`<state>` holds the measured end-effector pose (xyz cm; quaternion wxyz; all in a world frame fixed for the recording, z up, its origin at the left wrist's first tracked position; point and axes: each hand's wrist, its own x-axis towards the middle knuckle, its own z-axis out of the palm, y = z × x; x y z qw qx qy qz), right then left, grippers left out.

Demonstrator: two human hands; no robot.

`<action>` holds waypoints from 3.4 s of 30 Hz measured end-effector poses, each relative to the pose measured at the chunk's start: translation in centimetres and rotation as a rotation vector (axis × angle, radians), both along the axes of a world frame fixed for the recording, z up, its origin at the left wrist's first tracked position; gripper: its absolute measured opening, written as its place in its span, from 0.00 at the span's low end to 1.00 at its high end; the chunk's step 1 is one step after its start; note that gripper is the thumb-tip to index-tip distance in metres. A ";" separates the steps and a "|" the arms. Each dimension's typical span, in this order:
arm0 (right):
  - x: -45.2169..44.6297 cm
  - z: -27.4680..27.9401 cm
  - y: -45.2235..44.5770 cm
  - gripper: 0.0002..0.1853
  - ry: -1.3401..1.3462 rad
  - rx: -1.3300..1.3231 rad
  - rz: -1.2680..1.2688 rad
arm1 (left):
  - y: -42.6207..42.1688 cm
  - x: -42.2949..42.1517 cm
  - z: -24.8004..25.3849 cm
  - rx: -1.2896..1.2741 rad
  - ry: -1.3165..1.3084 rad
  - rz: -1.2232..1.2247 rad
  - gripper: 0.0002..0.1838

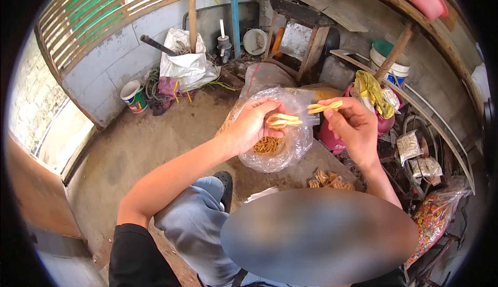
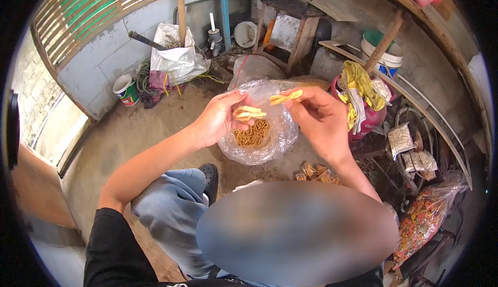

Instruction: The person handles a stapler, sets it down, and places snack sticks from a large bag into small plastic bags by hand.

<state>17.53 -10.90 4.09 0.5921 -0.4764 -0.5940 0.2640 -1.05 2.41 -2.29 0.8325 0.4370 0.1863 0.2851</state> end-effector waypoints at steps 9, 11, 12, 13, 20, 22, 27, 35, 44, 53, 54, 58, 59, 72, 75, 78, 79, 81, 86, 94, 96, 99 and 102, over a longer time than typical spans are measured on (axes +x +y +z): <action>0.3 -1.6 0.9 0.10 -0.289 0.087 -0.095 | -0.7 1.0 0.0 -0.013 0.028 -0.025 0.11; 0.3 -1.6 0.8 0.10 -0.284 -0.001 -0.090 | -0.7 1.1 0.0 -0.011 0.031 -0.020 0.12; 0.3 -1.7 0.8 0.10 -0.279 0.000 -0.091 | -0.8 1.1 -0.1 -0.014 0.029 -0.014 0.12; 0.4 -1.6 0.9 0.09 -0.317 -0.027 -0.094 | -0.8 1.1 0.0 -0.013 0.033 -0.014 0.12; 1.1 -2.4 1.1 0.11 -0.074 -0.158 -0.030 | -0.5 1.1 -0.6 -0.021 -0.005 -0.022 0.13; 1.2 -2.1 1.1 0.11 -0.185 -0.095 -0.068 | -0.5 1.1 -0.5 -0.031 -0.006 -0.025 0.13; 1.6 -2.0 0.9 0.11 -0.336 -0.039 -0.132 | -0.9 1.1 -0.1 -0.005 -0.015 -0.021 0.13; 2.1 -1.8 0.8 0.09 -0.423 -0.038 -0.203 | -0.7 1.3 -0.6 0.018 -0.102 -0.008 0.13; 1.0 -0.9 0.6 0.10 -0.183 -0.324 -0.143 | -1.2 1.7 -0.4 0.025 -0.113 -0.008 0.14; 2.0 -1.0 0.7 0.11 -0.241 -0.405 -0.086 | -1.2 1.4 -0.1 0.029 -0.139 -0.058 0.14; 1.8 -1.1 0.7 0.11 -0.243 -0.406 -0.084 | -1.4 1.4 0.1 0.048 -0.145 -0.059 0.15; 1.5 -2.6 1.4 0.10 -0.181 -0.291 -0.071 | -1.5 1.7 -0.1 0.146 -0.083 -0.080 0.17; 1.6 -3.0 1.6 0.10 -0.163 -0.249 -0.053 | -1.7 1.8 -0.1 0.175 -0.053 -0.062 0.17; 1.6 -2.4 1.9 0.11 0.063 -0.313 0.110 | -2.0 1.8 0.6 0.237 -0.052 0.021 0.16; 1.9 -2.9 2.2 0.11 -0.024 -0.244 0.072 | -2.1 1.8 0.9 0.222 -0.049 0.004 0.15; 1.7 -3.2 2.1 0.11 -0.008 -0.290 0.011 | -2.1 1.9 0.4 0.316 -0.016 -0.034 0.14; 1.5 -3.3 2.2 0.11 0.041 -0.257 0.000 | -2.1 1.9 0.4 0.316 -0.016 -0.036 0.14; 1.2 -3.3 2.2 0.11 0.091 -0.226 -0.012 | -2.1 1.8 0.5 0.360 0.018 -0.034 0.19; 0.9 -3.3 2.3 0.10 0.102 -0.231 -0.131 | -1.7 1.7 0.4 0.333 -0.102 -0.030 0.25; 1.2 -4.4 2.8 0.10 0.056 -0.162 -0.108 | -2.0 1.2 1.0 0.186 -0.094 -0.078 0.27; 1.1 -4.5 2.8 0.11 0.033 -0.155 -0.094 | -1.9 1.2 1.0 0.197 -0.085 -0.095 0.27; 1.0 -4.3 2.7 0.13 -0.001 -0.123 -0.037 | -1.9 1.2 0.9 0.162 -0.085 -0.067 0.27; 1.4 -4.4 2.8 0.14 0.034 -0.109 0.037 | -1.8 1.1 1.2 0.150 -0.082 -0.094 0.24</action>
